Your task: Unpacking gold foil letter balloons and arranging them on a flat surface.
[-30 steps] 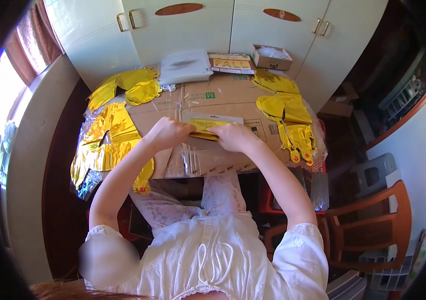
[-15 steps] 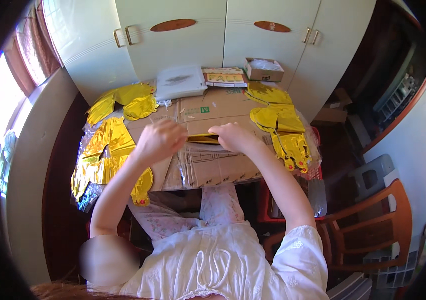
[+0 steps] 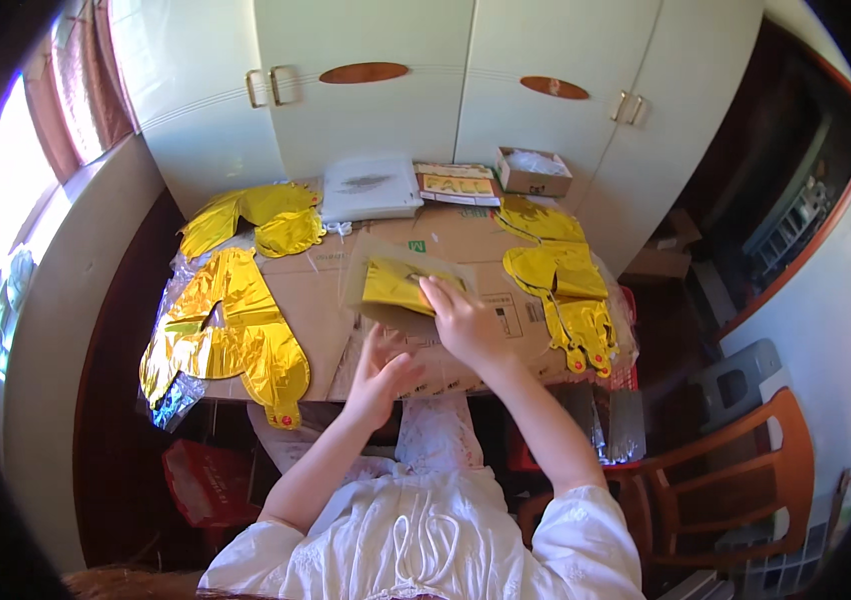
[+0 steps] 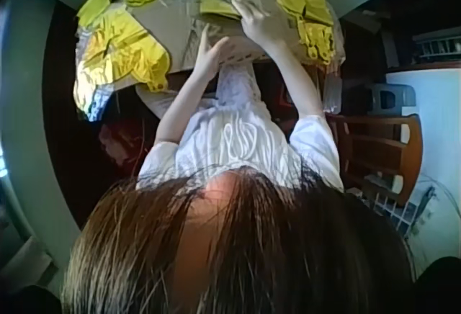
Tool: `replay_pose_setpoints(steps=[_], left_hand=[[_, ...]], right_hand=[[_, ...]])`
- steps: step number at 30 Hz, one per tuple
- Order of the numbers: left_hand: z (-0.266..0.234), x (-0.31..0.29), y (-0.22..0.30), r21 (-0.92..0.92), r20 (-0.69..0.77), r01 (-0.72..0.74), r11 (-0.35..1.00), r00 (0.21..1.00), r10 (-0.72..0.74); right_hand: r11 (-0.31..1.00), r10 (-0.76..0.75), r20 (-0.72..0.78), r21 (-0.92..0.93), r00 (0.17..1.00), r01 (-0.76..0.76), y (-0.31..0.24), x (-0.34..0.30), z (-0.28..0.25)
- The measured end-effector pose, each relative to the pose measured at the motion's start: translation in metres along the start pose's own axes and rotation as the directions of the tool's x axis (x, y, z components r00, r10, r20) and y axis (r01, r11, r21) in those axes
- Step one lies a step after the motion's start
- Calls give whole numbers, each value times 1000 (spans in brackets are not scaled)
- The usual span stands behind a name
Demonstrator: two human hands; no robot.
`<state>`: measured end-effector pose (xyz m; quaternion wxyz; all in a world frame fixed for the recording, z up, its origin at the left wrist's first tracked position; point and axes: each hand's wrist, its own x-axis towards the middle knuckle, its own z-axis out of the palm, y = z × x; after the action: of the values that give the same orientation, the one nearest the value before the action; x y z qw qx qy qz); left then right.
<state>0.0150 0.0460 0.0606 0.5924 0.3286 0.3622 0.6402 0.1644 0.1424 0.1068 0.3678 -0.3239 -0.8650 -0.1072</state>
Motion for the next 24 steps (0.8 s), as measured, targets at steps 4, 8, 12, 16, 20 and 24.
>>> replay_pose_setpoints(steps=[4,8,12,16,20,24], left_hand=[[27,11,-2,-161,-4,-83,983,996,84],[23,11,5,315,89,-331,890,944,319],[34,5,25,646,181,-422,636,894,409],[43,-4,34,778,285,-485,398,838,465],[53,-12,40,838,399,-540,78,704,587],[65,-17,41,875,434,-474,-96,681,590]], right_hand=[[991,104,-47,90,993,-99,-30,-17,-4],[907,298,2,311,954,-284,-34,-29,3],[811,364,-120,528,924,-251,-41,-39,20],[610,401,-35,756,915,-238,-41,-56,41],[412,458,97,858,884,-308,-34,-81,51],[-60,571,245,964,784,-258,-39,-101,65]])
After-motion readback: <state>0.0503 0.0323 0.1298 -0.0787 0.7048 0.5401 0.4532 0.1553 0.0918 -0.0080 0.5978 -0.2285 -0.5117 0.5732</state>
